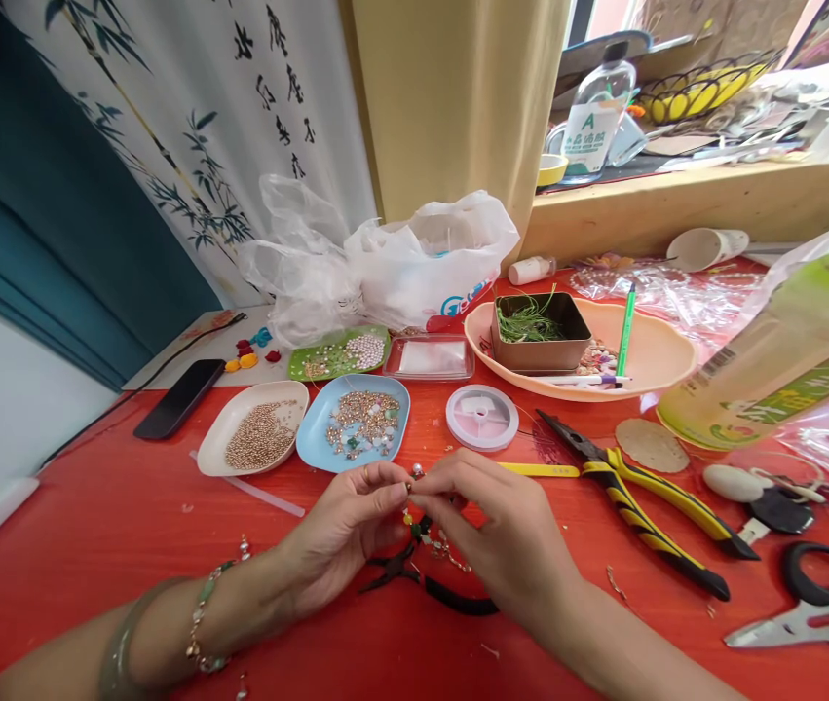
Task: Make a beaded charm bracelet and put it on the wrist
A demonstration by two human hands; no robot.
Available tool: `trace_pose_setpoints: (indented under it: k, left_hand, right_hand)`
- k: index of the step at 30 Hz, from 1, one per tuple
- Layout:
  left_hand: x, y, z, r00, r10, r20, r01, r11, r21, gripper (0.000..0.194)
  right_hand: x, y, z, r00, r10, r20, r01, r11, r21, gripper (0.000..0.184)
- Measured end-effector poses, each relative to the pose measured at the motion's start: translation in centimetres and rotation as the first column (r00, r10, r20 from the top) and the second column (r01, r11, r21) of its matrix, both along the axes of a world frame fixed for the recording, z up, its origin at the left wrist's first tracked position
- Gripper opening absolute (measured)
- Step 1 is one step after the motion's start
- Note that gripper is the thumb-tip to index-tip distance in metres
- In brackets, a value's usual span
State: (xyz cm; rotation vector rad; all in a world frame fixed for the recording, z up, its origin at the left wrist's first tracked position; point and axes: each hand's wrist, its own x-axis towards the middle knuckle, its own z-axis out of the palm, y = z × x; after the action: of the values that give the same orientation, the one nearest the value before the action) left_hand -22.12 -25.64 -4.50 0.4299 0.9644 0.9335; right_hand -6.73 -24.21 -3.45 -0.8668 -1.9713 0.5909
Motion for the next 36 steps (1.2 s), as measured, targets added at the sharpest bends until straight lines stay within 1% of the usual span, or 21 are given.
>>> trace_pose_setpoints:
  k: [3, 5, 6, 8, 10, 12, 16, 19, 21, 23, 24, 26, 27, 28, 29, 30, 31, 32, 33, 34, 36]
  left_hand:
    - [-0.1, 0.1, 0.2, 0.998, -0.05, -0.023, 0.051, 0.998, 0.022, 0.022]
    - [-0.2, 0.2, 0.4, 0.994, -0.104, -0.038, 0.105, 0.994, 0.033, 0.021]
    - [-0.2, 0.2, 0.5, 0.991, -0.128, -0.048, 0.13, 0.991, 0.034, 0.021]
    - [-0.3, 0.3, 0.6, 0.983, -0.168, -0.069, 0.17, 0.985, 0.029, 0.022]
    - [-0.4, 0.3, 0.9, 0.975, -0.198, -0.097, 0.202, 0.979, 0.033, 0.023]
    - [-0.6, 0.4, 1.3, 0.965, -0.229, -0.131, 0.238, 0.97, 0.055, 0.021]
    - [-1.2, 1.2, 2.3, 0.922, -0.286, -0.261, 0.329, 0.934, 0.14, 0.016]
    - [-1.6, 2.1, 2.9, 0.856, -0.344, -0.385, 0.447, 0.867, 0.219, 0.022]
    - [-1.7, 2.6, 3.3, 0.799, -0.364, -0.48, 0.534, 0.795, 0.286, 0.026]
    - [-1.7, 3.0, 3.7, 0.733, -0.3, -0.61, 0.591, 0.725, 0.354, 0.025]
    - [-1.6, 3.1, 3.9, 0.704, -0.223, -0.674, 0.595, 0.704, 0.388, 0.023]
    - [-1.3, 3.1, 4.3, 0.634, -0.019, -0.773, 0.586, 0.665, 0.464, 0.018]
    - [-1.1, 3.0, 4.4, 0.586, 0.071, -0.807, 0.606, 0.623, 0.494, 0.016]
    - [-0.9, 2.8, 4.5, 0.531, 0.135, -0.837, 0.66, 0.554, 0.508, 0.015]
    - [-0.6, 2.5, 4.4, 0.469, 0.175, -0.865, 0.742, 0.453, 0.494, 0.014]
    - [-0.2, 2.2, 4.2, 0.401, 0.2, -0.894, 0.829, 0.336, 0.447, 0.015]
    - [0.2, 1.9, 3.9, 0.331, 0.219, -0.918, 0.902, 0.213, 0.376, 0.015]
    - [0.6, 1.6, 3.5, 0.268, 0.249, -0.93, 0.946, 0.114, 0.304, 0.015]
    - [1.0, 1.4, 3.0, 0.216, 0.295, -0.931, 0.969, 0.049, 0.241, 0.014]
    - [1.4, 1.2, 2.4, 0.178, 0.353, -0.919, 0.982, -0.001, 0.19, 0.012]
    - [2.0, 0.9, 1.2, 0.149, 0.476, -0.867, 0.989, -0.058, 0.139, 0.01]
  right_hand:
    - [0.1, 0.2, 0.2, 0.997, 0.068, -0.049, -0.076, 0.98, -0.183, 0.01]
    - [0.2, 0.3, 0.3, 0.994, 0.078, -0.073, -0.095, 0.959, -0.268, 0.012]
    - [0.2, 0.3, 0.4, 0.994, 0.076, -0.083, -0.097, 0.95, -0.296, 0.011]
    - [0.2, 0.2, 0.5, 0.993, 0.08, -0.09, -0.104, 0.947, -0.305, 0.009]
    - [0.3, 0.3, 0.7, 0.992, 0.1, -0.072, -0.116, 0.958, -0.263, 0.006]
    - [0.5, 0.4, 0.8, 0.992, 0.119, -0.031, -0.123, 0.974, -0.19, 0.005]
    - [1.0, 0.8, 1.1, 0.992, 0.095, 0.084, -0.092, 0.995, -0.042, 0.01]
    - [1.5, 1.0, 1.2, 0.984, 0.032, 0.174, -0.041, 0.998, 0.049, 0.014]
    - [1.8, 1.1, 1.1, 0.965, -0.027, 0.26, -0.003, 0.994, 0.112, 0.017]
    - [2.1, 1.1, 1.1, 0.935, -0.077, 0.347, 0.012, 0.982, 0.188, 0.018]
    - [2.2, 1.1, 1.1, 0.923, -0.102, 0.371, 0.017, 0.974, 0.224, 0.018]
    - [2.4, 1.2, 1.0, 0.921, -0.144, 0.361, 0.041, 0.96, 0.276, 0.017]
    - [2.4, 1.3, 1.1, 0.928, -0.155, 0.34, 0.055, 0.957, 0.284, 0.016]
    - [2.5, 1.3, 1.1, 0.936, -0.161, 0.313, 0.07, 0.957, 0.282, 0.016]
    - [2.5, 1.4, 1.0, 0.945, -0.165, 0.284, 0.085, 0.959, 0.272, 0.015]
    - [2.5, 1.5, 1.0, 0.951, -0.166, 0.26, 0.098, 0.962, 0.256, 0.014]
    - [2.5, 1.6, 1.0, 0.956, -0.172, 0.239, 0.114, 0.964, 0.238, 0.012]
    - [2.5, 1.6, 0.9, 0.958, -0.181, 0.221, 0.132, 0.966, 0.221, 0.011]
    - [2.5, 1.7, 0.9, 0.959, -0.193, 0.206, 0.152, 0.967, 0.203, 0.011]
    - [2.5, 1.8, 0.9, 0.959, -0.206, 0.194, 0.17, 0.968, 0.186, 0.011]
    - [2.4, 1.9, 0.9, 0.96, -0.217, 0.176, 0.19, 0.969, 0.157, 0.011]
